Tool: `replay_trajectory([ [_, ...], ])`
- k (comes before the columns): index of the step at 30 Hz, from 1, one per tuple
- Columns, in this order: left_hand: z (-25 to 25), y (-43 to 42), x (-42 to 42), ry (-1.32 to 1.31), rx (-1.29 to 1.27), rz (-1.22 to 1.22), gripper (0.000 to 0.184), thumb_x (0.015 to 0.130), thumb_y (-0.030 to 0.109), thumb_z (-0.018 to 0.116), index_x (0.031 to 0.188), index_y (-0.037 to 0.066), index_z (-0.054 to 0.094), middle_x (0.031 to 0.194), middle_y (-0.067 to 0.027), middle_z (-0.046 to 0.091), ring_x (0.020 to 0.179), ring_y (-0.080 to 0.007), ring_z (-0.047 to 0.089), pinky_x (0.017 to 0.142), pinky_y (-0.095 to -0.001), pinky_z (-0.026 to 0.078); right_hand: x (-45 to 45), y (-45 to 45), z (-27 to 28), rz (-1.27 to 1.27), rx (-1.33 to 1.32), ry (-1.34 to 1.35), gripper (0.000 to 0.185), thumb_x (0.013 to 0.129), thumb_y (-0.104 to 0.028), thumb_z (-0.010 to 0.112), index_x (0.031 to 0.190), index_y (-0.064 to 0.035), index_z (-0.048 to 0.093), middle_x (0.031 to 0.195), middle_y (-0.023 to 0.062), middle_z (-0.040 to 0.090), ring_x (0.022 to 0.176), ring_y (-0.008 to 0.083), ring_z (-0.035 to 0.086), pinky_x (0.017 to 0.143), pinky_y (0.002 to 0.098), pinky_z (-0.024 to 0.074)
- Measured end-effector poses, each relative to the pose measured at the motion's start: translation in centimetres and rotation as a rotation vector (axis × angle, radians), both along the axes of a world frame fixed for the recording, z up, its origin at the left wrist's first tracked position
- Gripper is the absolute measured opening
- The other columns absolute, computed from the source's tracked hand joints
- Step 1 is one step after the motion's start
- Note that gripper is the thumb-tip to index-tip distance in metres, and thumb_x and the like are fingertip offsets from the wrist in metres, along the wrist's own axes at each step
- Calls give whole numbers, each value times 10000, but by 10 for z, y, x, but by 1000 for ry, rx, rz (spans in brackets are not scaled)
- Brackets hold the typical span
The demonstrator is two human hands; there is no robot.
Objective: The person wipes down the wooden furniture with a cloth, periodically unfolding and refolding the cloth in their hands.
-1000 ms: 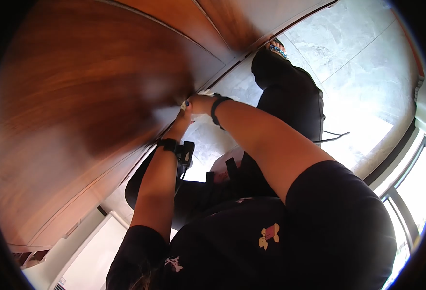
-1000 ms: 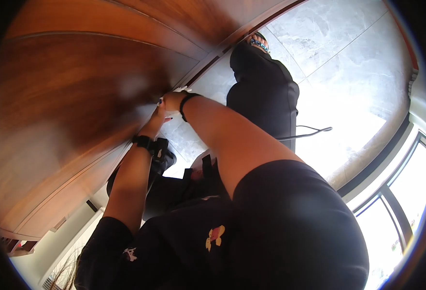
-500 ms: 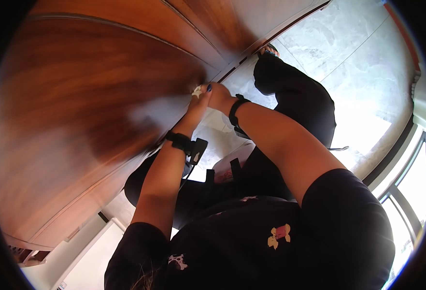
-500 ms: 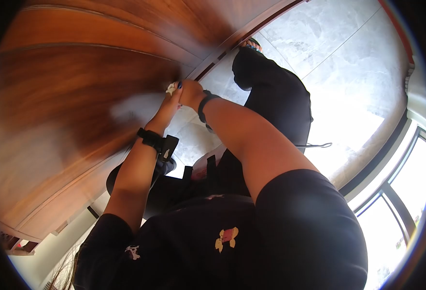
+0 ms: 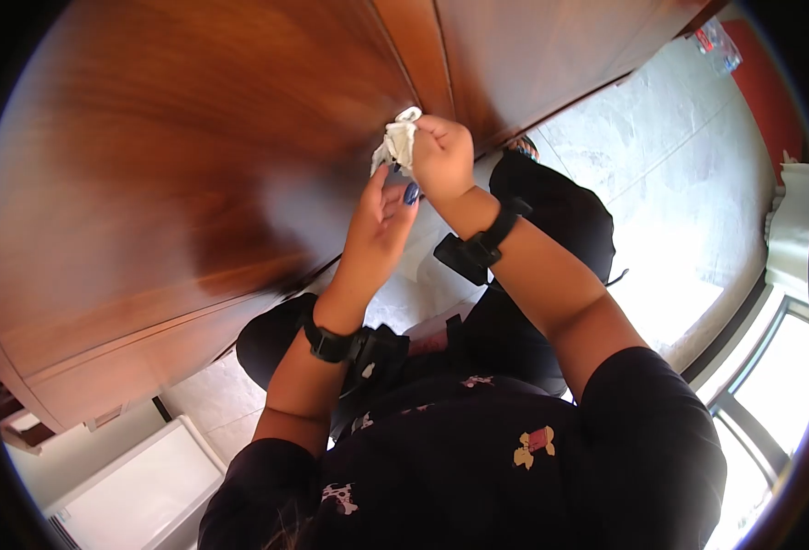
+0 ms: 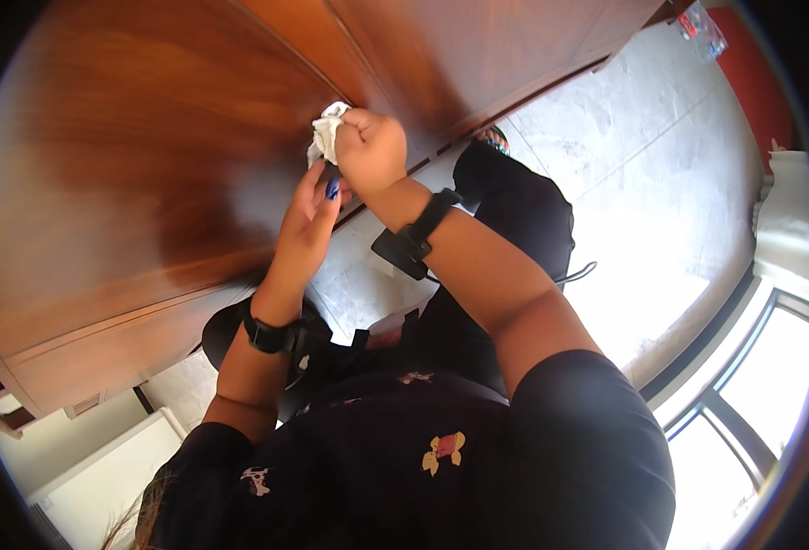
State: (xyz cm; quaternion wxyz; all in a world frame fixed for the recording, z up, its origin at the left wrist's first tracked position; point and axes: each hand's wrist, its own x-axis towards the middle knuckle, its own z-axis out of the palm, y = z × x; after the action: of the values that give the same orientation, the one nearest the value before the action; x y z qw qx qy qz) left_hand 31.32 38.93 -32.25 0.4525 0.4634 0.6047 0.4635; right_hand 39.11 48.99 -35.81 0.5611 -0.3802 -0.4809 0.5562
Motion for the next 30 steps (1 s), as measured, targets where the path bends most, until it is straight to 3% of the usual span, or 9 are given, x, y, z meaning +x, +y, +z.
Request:
replay_trajectory([
  [3, 29, -6, -4, -70, -46, 61, 567, 916, 427, 425, 1225, -47, 389, 1007, -157, 578, 926, -187, 555, 804, -301, 426, 4, 3, 30, 101, -65, 144, 254, 860, -19, 375, 789, 44, 610, 654, 78, 604, 542, 100, 547, 490, 212, 422],
  [5, 34, 1, -6, -122, -118, -7, 665, 909, 554, 289, 1212, -24, 418, 1022, -122, 596, 905, -186, 575, 785, -286, 423, 9, 6, 52, 163, -78, 176, 252, 861, -46, 386, 776, 36, 608, 646, 67, 601, 520, 96, 538, 458, 214, 408],
  [10, 16, 45, 0, -309, -138, -68, 757, 849, 673, 232, 1194, 37, 455, 1010, -82, 592, 904, -166, 568, 767, -299, 431, 15, 11, 66, 231, -74, 93, 227, 802, -21, 409, 716, 17, 616, 617, 26, 582, 540, 77, 518, 474, 230, 407],
  [15, 8, 57, 24, -506, 145, 184, 740, 834, 693, 251, 1182, 72, 454, 1038, -58, 550, 906, -153, 547, 742, -305, 460, 13, 5, 72, 336, -113, -54, 190, 803, -35, 430, 770, 8, 613, 637, 20, 575, 525, 75, 510, 446, 215, 390],
  [16, 7, 53, 19, -517, 156, 191, 740, 834, 693, 251, 1182, 72, 454, 1038, -58, 550, 906, -153, 547, 742, -305, 460, 10, 2, 75, 339, -122, -49, 176, 811, -42, 438, 791, 2, 608, 629, 13, 563, 494, 64, 490, 409, 192, 362],
  [18, 3, 43, 5, -606, 94, 171, 702, 859, 658, 244, 1243, 98, 418, 1167, -81, 513, 1041, -189, 528, 895, -383, 421, 2, -1, 72, 447, -136, -65, 175, 795, -32, 438, 786, 0, 609, 639, 13, 568, 501, 65, 493, 418, 189, 368],
  [23, -13, 2, -43, -594, 105, 302, 659, 883, 588, 303, 1122, 6, 497, 956, -111, 583, 861, -218, 603, 789, -341, 480, -39, -23, 54, 683, -237, 28, 160, 717, 6, 462, 772, 9, 612, 702, 54, 613, 557, 103, 557, 499, 196, 441],
  [28, -37, -44, -89, -472, 260, 520, 574, 936, 464, 304, 1036, -50, 539, 904, -139, 604, 770, -223, 633, 678, -299, 525, -88, -61, 42, 969, -357, 160, 200, 756, 17, 456, 898, 38, 596, 772, 81, 615, 629, 118, 578, 537, 211, 459],
  [30, -39, -65, -108, -310, 270, 587, 536, 947, 430, 306, 1023, -44, 543, 889, -115, 597, 747, -192, 618, 640, -267, 516, -111, -80, 37, 1024, -317, 121, 201, 792, 25, 456, 938, 40, 594, 835, 63, 604, 721, 118, 584, 620, 226, 477],
])
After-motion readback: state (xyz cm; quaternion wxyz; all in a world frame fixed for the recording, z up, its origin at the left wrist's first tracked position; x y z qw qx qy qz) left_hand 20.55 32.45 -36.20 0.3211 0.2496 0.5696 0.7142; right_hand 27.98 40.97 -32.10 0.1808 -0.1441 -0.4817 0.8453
